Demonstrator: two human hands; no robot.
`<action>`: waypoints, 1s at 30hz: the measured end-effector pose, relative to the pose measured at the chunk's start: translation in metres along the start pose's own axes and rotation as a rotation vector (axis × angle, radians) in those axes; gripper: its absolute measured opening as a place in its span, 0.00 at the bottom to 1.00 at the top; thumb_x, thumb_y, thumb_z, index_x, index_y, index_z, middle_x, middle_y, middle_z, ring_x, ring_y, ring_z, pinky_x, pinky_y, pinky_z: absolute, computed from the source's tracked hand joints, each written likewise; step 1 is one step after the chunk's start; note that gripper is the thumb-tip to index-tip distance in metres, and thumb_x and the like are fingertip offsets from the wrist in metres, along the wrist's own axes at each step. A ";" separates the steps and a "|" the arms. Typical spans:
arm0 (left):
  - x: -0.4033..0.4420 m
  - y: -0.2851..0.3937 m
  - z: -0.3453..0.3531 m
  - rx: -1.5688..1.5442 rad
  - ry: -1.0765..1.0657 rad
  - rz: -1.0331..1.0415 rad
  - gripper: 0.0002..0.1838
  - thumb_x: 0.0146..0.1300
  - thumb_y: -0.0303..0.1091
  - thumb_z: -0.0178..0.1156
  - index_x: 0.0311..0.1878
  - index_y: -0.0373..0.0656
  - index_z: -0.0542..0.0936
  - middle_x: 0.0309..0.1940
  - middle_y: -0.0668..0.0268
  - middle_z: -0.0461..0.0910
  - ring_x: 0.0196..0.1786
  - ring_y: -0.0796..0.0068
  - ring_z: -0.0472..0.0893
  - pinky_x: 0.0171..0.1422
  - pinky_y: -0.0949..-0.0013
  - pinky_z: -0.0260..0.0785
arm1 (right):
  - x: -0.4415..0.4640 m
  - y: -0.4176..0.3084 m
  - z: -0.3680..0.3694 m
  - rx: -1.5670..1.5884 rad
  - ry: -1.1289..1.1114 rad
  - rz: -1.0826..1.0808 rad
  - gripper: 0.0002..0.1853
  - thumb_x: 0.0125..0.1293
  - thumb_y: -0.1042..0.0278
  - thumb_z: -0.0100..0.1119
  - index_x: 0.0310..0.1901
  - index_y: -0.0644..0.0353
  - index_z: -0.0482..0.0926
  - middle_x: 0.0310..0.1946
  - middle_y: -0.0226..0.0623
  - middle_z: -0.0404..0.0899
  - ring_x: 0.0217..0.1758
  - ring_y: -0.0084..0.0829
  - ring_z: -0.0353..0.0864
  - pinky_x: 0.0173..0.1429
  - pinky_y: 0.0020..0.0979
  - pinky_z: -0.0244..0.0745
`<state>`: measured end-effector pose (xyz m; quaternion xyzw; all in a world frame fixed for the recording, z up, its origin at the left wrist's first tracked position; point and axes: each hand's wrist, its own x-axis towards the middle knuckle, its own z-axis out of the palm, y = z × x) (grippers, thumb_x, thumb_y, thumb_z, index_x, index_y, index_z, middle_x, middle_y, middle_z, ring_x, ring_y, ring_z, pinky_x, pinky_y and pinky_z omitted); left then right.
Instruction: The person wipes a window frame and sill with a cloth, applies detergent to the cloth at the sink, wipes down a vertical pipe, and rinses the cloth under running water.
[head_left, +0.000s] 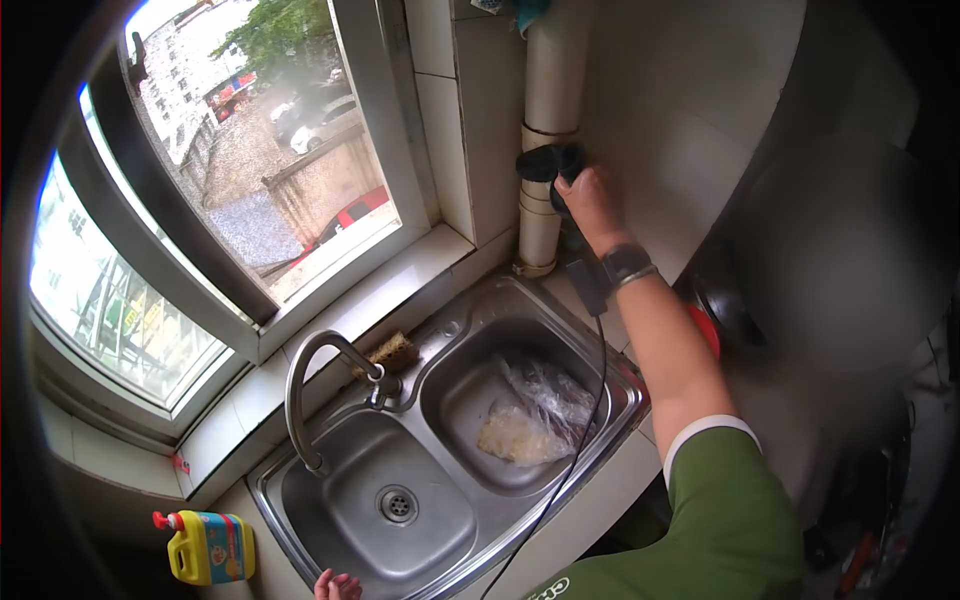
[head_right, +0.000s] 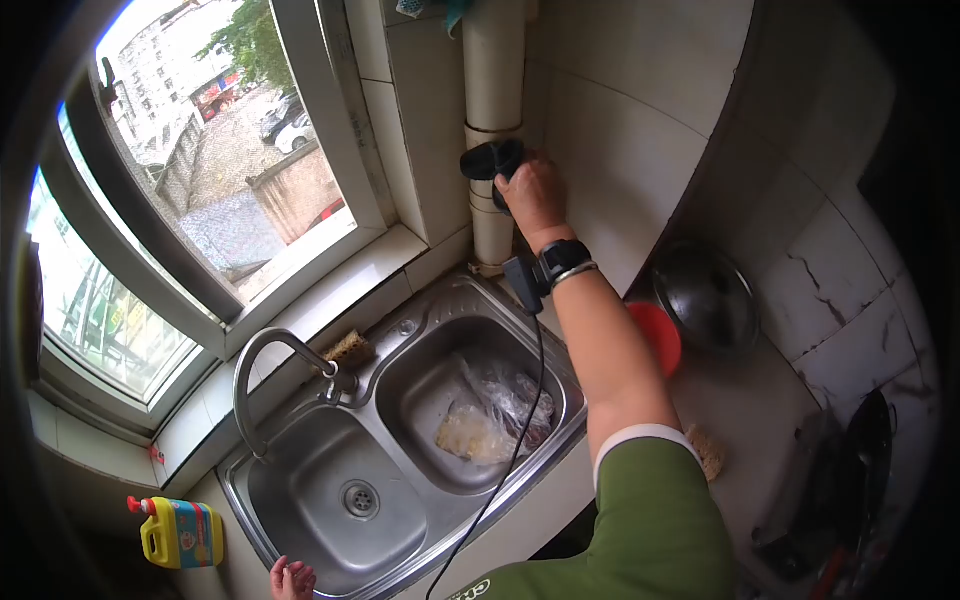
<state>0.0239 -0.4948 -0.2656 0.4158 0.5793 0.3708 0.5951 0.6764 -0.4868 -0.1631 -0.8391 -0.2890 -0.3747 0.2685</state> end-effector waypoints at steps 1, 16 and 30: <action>-0.002 -0.001 -0.001 0.001 -0.010 -0.007 0.18 0.68 0.35 0.53 0.58 0.37 0.69 0.42 0.58 0.77 0.44 0.65 0.80 0.52 0.63 0.74 | 0.003 0.003 0.009 0.024 -0.097 0.092 0.19 0.50 0.54 0.68 0.35 0.61 0.79 0.33 0.45 0.79 0.41 0.48 0.79 0.45 0.41 0.76; -0.035 -0.009 -0.060 -0.063 0.190 -0.048 0.19 0.66 0.36 0.54 0.58 0.38 0.68 0.45 0.57 0.76 0.47 0.61 0.78 0.54 0.60 0.72 | 0.008 0.035 0.009 0.363 -0.118 0.326 0.20 0.53 0.52 0.64 0.29 0.66 0.81 0.23 0.53 0.80 0.27 0.51 0.80 0.34 0.38 0.74; -0.007 0.018 0.013 -0.010 -0.068 0.062 0.18 0.67 0.36 0.53 0.57 0.37 0.69 0.43 0.58 0.77 0.46 0.64 0.79 0.55 0.60 0.72 | -0.044 -0.011 -0.020 -0.302 -0.022 -0.799 0.03 0.50 0.69 0.54 0.24 0.52 0.78 0.30 0.28 0.73 0.42 0.29 0.72 0.43 0.31 0.73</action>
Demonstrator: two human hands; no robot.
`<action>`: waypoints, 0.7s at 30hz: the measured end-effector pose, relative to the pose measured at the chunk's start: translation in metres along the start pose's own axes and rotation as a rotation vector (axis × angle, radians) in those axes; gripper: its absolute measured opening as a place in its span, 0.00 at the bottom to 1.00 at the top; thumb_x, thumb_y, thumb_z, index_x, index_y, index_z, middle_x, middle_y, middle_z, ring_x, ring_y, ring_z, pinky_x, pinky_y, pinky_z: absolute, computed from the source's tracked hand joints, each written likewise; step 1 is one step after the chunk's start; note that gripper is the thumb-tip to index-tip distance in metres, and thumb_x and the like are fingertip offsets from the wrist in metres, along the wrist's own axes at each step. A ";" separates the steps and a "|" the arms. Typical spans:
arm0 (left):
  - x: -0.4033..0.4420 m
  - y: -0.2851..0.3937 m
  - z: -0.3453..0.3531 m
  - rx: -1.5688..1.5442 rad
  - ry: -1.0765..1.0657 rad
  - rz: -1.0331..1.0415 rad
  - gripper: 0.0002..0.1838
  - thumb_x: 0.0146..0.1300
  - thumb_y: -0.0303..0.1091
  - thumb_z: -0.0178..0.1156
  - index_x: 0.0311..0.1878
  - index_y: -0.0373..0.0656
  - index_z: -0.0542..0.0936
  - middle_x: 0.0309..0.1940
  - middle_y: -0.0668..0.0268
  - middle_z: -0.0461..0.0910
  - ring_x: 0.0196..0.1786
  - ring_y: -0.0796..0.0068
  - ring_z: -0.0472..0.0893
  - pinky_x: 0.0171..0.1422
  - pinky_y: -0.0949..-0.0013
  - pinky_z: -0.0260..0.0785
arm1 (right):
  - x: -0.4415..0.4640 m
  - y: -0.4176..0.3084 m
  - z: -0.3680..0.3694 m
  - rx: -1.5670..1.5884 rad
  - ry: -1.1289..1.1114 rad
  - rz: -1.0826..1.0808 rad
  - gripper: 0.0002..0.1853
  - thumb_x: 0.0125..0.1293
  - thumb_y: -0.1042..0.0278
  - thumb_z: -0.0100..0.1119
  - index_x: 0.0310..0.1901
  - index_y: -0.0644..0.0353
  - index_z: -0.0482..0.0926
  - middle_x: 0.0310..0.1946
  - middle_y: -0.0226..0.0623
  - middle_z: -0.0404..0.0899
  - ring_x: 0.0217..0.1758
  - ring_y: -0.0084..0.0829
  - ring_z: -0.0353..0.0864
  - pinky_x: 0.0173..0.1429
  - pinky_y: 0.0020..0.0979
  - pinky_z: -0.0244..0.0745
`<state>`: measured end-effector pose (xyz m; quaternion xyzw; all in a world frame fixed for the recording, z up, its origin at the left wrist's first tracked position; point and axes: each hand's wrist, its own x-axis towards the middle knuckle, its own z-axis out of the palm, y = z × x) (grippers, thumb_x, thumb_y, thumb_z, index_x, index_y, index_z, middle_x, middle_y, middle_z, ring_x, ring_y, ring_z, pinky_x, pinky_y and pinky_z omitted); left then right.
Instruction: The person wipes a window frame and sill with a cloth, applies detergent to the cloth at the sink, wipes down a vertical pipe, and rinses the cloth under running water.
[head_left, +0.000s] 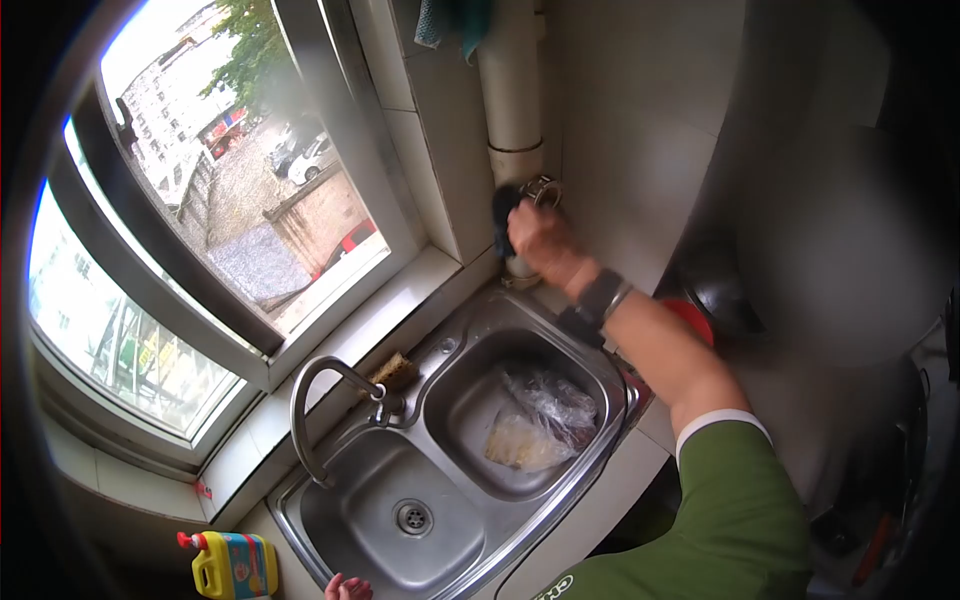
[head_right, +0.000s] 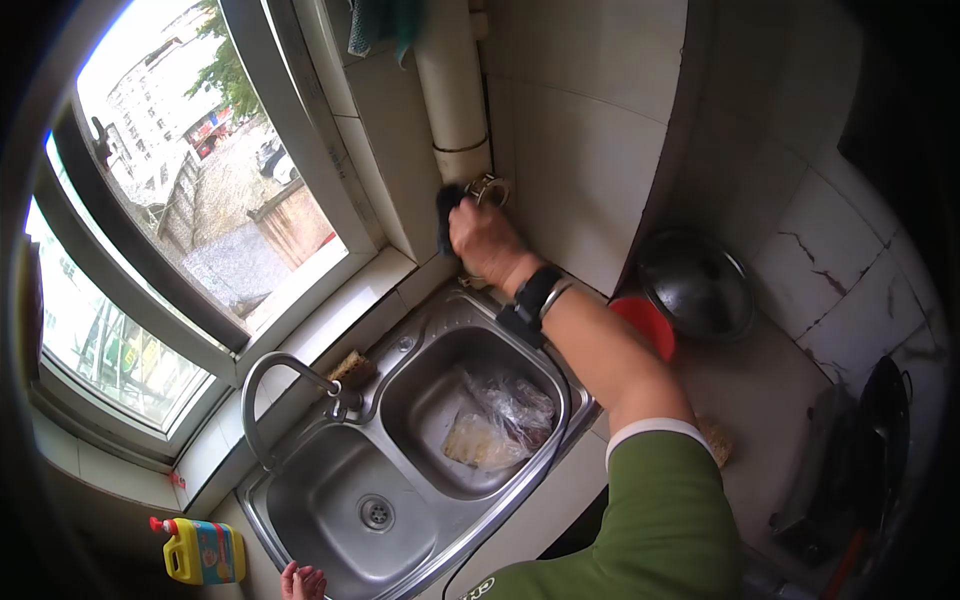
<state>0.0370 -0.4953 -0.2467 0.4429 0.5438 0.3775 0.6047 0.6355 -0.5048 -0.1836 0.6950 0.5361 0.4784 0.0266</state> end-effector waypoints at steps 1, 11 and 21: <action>0.000 -0.002 0.001 0.003 0.006 -0.007 0.18 0.67 0.36 0.53 0.57 0.37 0.69 0.43 0.59 0.77 0.46 0.64 0.79 0.55 0.60 0.72 | -0.019 -0.021 0.013 0.019 -0.127 -0.069 0.03 0.50 0.69 0.54 0.24 0.52 0.78 0.30 0.28 0.73 0.41 0.29 0.72 0.43 0.31 0.73; -0.002 -0.001 -0.004 0.027 0.066 -0.004 0.18 0.67 0.36 0.53 0.57 0.36 0.69 0.42 0.58 0.77 0.44 0.65 0.79 0.54 0.61 0.73 | 0.007 0.033 0.008 0.493 0.468 0.780 0.16 0.44 0.67 0.69 0.35 0.60 0.77 0.36 0.45 0.73 0.46 0.46 0.71 0.50 0.41 0.71; -0.006 -0.003 -0.001 0.004 0.020 -0.020 0.18 0.68 0.35 0.53 0.58 0.37 0.69 0.43 0.58 0.77 0.43 0.66 0.79 0.53 0.64 0.74 | 0.037 0.047 0.053 0.732 -0.023 1.187 0.07 0.47 0.70 0.63 0.27 0.64 0.80 0.29 0.56 0.79 0.38 0.53 0.79 0.41 0.43 0.76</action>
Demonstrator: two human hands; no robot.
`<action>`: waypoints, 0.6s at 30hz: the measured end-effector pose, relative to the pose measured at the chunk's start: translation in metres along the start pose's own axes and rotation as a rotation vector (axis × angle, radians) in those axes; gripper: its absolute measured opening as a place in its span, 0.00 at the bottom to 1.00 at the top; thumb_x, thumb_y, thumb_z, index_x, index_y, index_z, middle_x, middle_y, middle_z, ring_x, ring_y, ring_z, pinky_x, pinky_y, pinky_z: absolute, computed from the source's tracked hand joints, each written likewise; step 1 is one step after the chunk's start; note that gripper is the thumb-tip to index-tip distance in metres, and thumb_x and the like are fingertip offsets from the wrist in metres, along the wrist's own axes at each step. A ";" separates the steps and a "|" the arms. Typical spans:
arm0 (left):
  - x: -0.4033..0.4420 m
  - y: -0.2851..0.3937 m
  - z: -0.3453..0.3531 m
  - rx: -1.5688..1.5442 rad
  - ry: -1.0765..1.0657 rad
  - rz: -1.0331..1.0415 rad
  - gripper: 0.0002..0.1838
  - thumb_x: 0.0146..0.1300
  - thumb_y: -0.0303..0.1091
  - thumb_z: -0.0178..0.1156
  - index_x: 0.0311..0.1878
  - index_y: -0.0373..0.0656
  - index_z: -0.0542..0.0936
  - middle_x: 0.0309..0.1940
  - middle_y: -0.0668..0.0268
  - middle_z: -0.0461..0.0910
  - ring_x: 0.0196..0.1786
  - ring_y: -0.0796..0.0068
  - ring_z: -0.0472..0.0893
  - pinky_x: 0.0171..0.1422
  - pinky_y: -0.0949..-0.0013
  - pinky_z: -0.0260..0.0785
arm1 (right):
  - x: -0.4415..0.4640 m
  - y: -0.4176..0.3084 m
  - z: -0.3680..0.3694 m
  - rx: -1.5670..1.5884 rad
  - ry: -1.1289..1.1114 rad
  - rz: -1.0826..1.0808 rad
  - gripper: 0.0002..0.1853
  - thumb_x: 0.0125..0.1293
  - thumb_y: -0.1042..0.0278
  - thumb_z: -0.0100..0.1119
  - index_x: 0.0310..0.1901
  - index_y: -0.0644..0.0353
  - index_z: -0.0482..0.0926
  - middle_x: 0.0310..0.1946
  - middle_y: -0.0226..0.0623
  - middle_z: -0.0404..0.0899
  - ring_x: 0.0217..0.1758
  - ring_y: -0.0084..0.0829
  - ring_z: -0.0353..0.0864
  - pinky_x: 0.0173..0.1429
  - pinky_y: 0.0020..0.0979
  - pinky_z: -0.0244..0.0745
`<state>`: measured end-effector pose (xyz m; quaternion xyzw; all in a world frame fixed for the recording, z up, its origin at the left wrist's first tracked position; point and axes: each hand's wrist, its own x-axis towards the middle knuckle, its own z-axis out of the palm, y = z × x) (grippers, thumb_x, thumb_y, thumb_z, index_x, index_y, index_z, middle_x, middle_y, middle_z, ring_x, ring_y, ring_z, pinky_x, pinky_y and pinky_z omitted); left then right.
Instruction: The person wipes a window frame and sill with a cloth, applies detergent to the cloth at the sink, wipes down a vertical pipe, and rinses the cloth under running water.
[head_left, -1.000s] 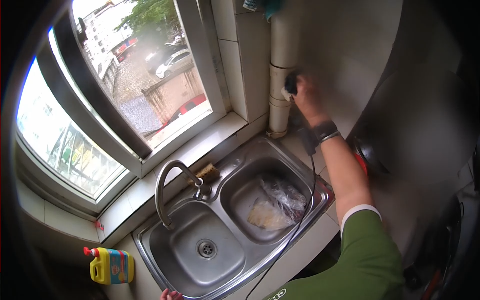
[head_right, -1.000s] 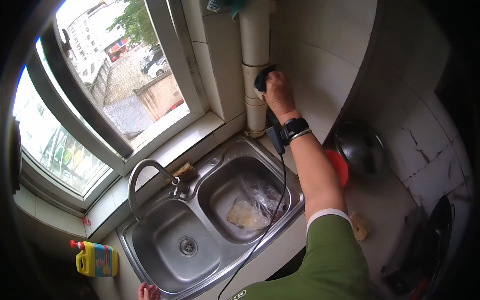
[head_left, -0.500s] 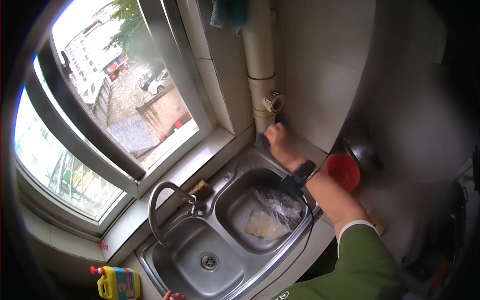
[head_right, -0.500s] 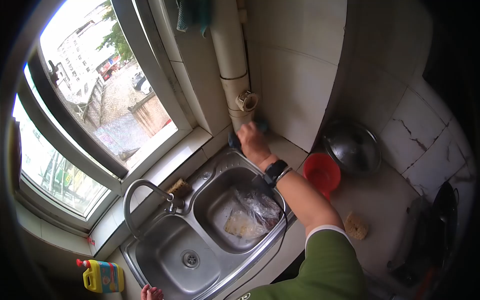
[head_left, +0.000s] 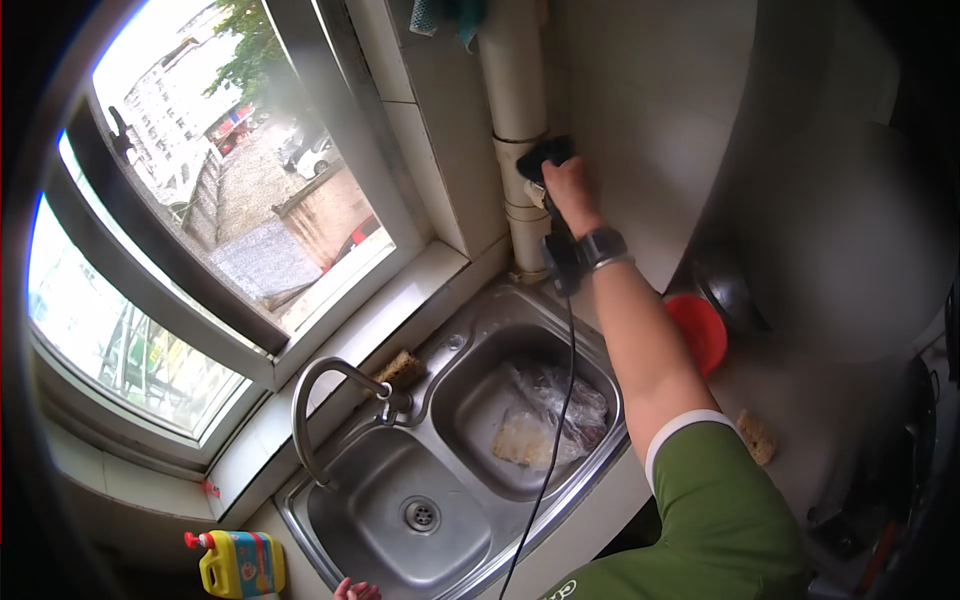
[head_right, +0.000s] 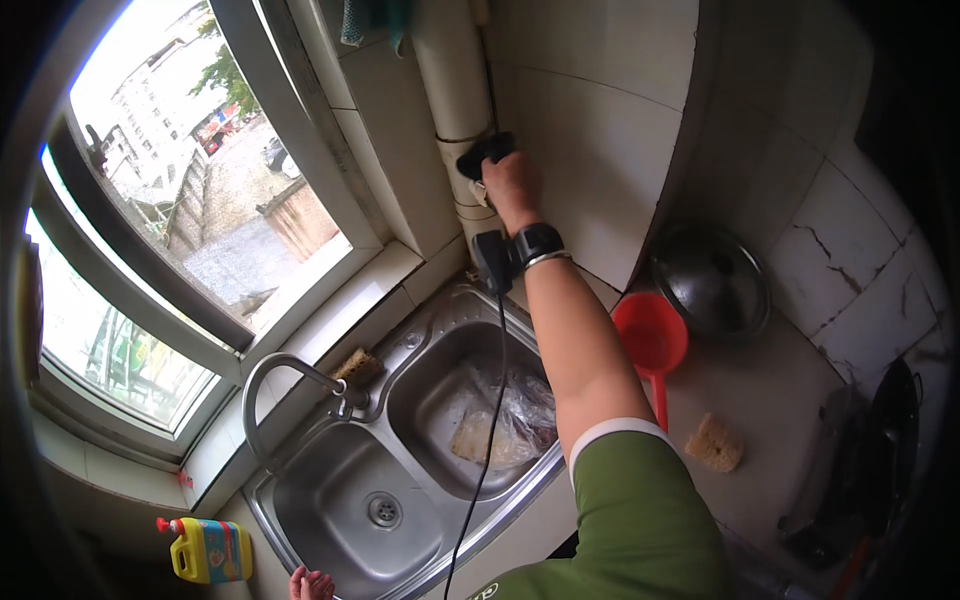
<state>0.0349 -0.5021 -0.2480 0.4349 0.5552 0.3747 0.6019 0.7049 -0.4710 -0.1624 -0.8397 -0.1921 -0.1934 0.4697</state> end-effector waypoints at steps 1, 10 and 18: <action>-0.001 -0.002 -0.005 -0.005 0.007 -0.001 0.18 0.68 0.35 0.53 0.58 0.37 0.69 0.43 0.59 0.77 0.44 0.66 0.79 0.53 0.64 0.73 | 0.016 0.018 0.013 -0.051 0.008 -0.041 0.07 0.48 0.69 0.62 0.26 0.64 0.80 0.29 0.56 0.79 0.38 0.52 0.80 0.41 0.42 0.76; -0.027 -0.004 -0.042 -0.052 0.073 -0.032 0.18 0.67 0.37 0.54 0.57 0.39 0.70 0.45 0.58 0.77 0.48 0.64 0.78 0.54 0.62 0.72 | 0.022 0.095 0.003 0.762 -0.753 0.512 0.10 0.57 0.65 0.54 0.29 0.65 0.76 0.22 0.44 0.77 0.26 0.40 0.80 0.29 0.36 0.74; -0.016 0.000 -0.041 -0.050 0.092 -0.007 0.18 0.67 0.36 0.54 0.56 0.38 0.70 0.41 0.58 0.78 0.44 0.64 0.79 0.53 0.62 0.73 | -0.010 0.067 0.026 0.190 0.471 0.005 0.18 0.55 0.56 0.59 0.33 0.67 0.79 0.29 0.49 0.80 0.34 0.51 0.78 0.45 0.43 0.70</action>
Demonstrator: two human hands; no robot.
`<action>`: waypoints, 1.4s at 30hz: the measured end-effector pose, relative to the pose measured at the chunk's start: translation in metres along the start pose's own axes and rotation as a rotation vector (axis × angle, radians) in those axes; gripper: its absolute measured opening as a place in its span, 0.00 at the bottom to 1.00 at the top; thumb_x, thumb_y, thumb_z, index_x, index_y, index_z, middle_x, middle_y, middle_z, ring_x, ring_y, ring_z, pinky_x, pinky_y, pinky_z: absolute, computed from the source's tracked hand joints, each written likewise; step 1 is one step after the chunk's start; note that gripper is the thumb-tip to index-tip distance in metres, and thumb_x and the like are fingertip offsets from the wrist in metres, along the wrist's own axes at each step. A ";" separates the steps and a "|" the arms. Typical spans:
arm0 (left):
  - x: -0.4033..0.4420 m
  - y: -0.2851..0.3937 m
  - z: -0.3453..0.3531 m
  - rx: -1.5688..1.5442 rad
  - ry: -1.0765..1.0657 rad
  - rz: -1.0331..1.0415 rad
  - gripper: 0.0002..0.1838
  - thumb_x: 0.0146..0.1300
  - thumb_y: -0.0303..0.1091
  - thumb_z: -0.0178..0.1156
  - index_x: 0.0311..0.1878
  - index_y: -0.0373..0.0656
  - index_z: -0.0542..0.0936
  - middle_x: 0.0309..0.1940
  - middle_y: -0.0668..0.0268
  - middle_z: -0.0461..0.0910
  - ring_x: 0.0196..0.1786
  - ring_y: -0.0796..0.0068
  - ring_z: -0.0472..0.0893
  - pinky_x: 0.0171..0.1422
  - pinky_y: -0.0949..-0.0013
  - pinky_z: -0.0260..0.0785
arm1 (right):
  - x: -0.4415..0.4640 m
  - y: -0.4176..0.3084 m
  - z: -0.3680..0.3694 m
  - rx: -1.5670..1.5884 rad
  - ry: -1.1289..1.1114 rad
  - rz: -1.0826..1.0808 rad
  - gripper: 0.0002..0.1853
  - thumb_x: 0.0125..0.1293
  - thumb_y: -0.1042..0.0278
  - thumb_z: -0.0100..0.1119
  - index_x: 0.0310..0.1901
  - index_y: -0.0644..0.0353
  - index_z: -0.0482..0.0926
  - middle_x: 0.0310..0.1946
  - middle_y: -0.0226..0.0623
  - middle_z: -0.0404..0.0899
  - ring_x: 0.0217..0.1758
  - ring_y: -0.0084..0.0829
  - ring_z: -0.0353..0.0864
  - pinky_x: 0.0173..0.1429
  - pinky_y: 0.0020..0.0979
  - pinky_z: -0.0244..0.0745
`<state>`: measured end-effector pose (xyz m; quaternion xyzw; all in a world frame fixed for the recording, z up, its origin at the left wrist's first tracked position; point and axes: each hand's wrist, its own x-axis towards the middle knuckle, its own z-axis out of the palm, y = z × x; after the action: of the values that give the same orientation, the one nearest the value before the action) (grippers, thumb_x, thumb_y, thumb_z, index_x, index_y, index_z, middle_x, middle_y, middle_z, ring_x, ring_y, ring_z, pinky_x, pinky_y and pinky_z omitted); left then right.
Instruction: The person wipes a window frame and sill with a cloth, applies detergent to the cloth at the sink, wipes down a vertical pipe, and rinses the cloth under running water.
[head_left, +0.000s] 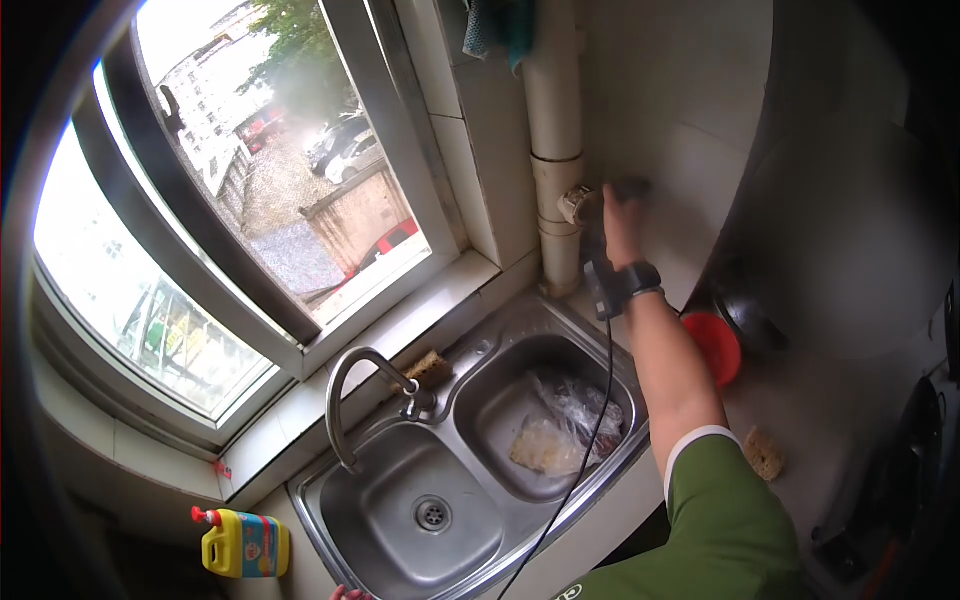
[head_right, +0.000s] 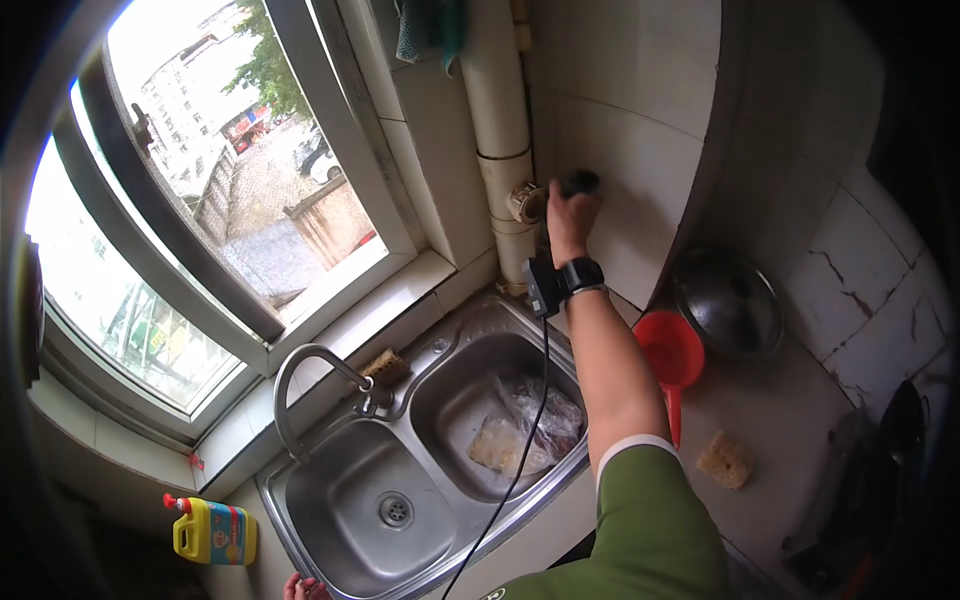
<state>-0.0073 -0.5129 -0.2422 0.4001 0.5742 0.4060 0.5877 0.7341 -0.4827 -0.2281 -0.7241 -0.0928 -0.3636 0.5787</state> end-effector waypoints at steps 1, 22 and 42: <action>0.003 -0.003 0.002 0.009 -0.002 0.018 0.18 0.67 0.37 0.54 0.56 0.38 0.70 0.41 0.59 0.78 0.45 0.65 0.79 0.53 0.62 0.73 | 0.007 -0.028 -0.007 -0.075 -0.130 -0.040 0.20 0.56 0.53 0.59 0.33 0.67 0.78 0.32 0.51 0.79 0.37 0.51 0.77 0.46 0.44 0.70; 0.004 0.006 0.022 0.056 -0.050 0.024 0.17 0.67 0.37 0.54 0.54 0.38 0.72 0.42 0.59 0.78 0.45 0.65 0.79 0.52 0.64 0.72 | -0.086 -0.006 -0.087 0.023 -0.278 -0.299 0.14 0.52 0.77 0.63 0.41 0.62 0.74 0.39 0.40 0.74 0.47 0.43 0.71 0.53 0.39 0.69; 0.015 0.003 0.045 0.077 -0.110 0.024 0.17 0.68 0.35 0.53 0.56 0.37 0.70 0.41 0.60 0.77 0.43 0.67 0.79 0.51 0.64 0.74 | 0.003 -0.013 -0.051 0.132 -0.801 -0.118 0.13 0.56 0.64 0.61 0.29 0.69 0.79 0.26 0.56 0.79 0.33 0.53 0.80 0.36 0.41 0.75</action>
<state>0.0377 -0.4978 -0.2438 0.4508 0.5515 0.3680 0.5977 0.7075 -0.5260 -0.2129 -0.7633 -0.3751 -0.0789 0.5200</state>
